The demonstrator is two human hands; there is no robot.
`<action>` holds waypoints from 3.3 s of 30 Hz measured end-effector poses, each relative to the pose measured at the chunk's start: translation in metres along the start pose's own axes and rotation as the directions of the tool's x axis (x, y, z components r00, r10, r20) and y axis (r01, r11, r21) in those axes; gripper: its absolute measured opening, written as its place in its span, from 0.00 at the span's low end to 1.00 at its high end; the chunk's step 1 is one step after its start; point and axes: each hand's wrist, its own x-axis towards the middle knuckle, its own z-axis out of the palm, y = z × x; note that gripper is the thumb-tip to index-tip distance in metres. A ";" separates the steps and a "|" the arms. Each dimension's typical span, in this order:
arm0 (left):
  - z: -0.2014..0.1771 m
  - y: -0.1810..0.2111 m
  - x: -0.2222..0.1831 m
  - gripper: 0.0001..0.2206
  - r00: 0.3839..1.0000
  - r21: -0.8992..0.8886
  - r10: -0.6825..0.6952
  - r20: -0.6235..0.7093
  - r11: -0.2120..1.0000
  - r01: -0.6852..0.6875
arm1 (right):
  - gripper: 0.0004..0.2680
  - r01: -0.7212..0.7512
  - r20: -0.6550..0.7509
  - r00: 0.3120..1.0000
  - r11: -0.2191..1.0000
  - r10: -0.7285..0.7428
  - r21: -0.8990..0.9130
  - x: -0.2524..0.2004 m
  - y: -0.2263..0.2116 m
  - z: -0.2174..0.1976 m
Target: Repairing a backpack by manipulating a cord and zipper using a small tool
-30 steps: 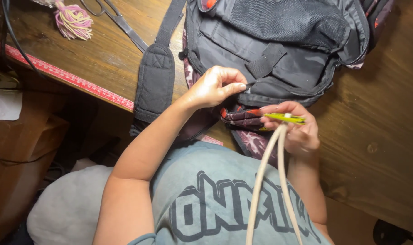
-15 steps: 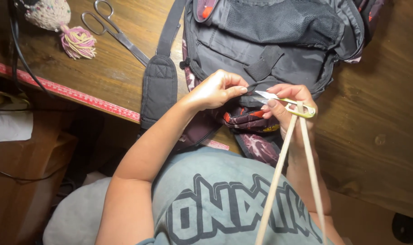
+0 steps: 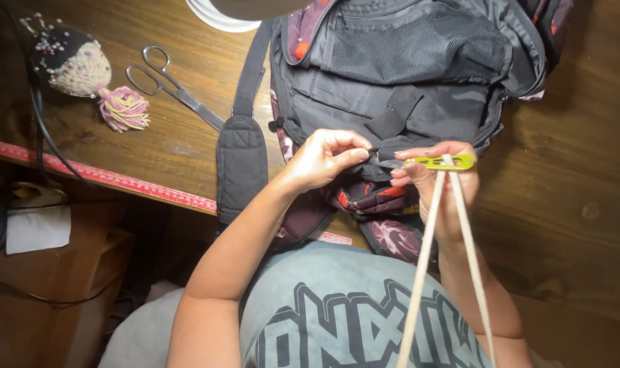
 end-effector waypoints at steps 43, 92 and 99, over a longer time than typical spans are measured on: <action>-0.008 -0.011 0.005 0.05 0.994 -0.107 0.040 0.106 0.994 -0.029 | 0.11 -0.137 -0.001 0.990 0.983 0.138 0.126 0.007 0.020 0.009; -0.011 -0.012 0.005 0.05 0.976 -0.116 0.096 0.193 0.990 -0.074 | 0.14 -0.109 -0.122 0.985 0.984 0.126 0.139 -0.005 0.022 0.007; -0.011 -0.013 0.005 0.05 0.976 -0.110 0.114 0.188 0.989 -0.095 | 0.13 -0.112 -0.111 0.986 0.984 0.128 0.140 -0.001 0.022 0.009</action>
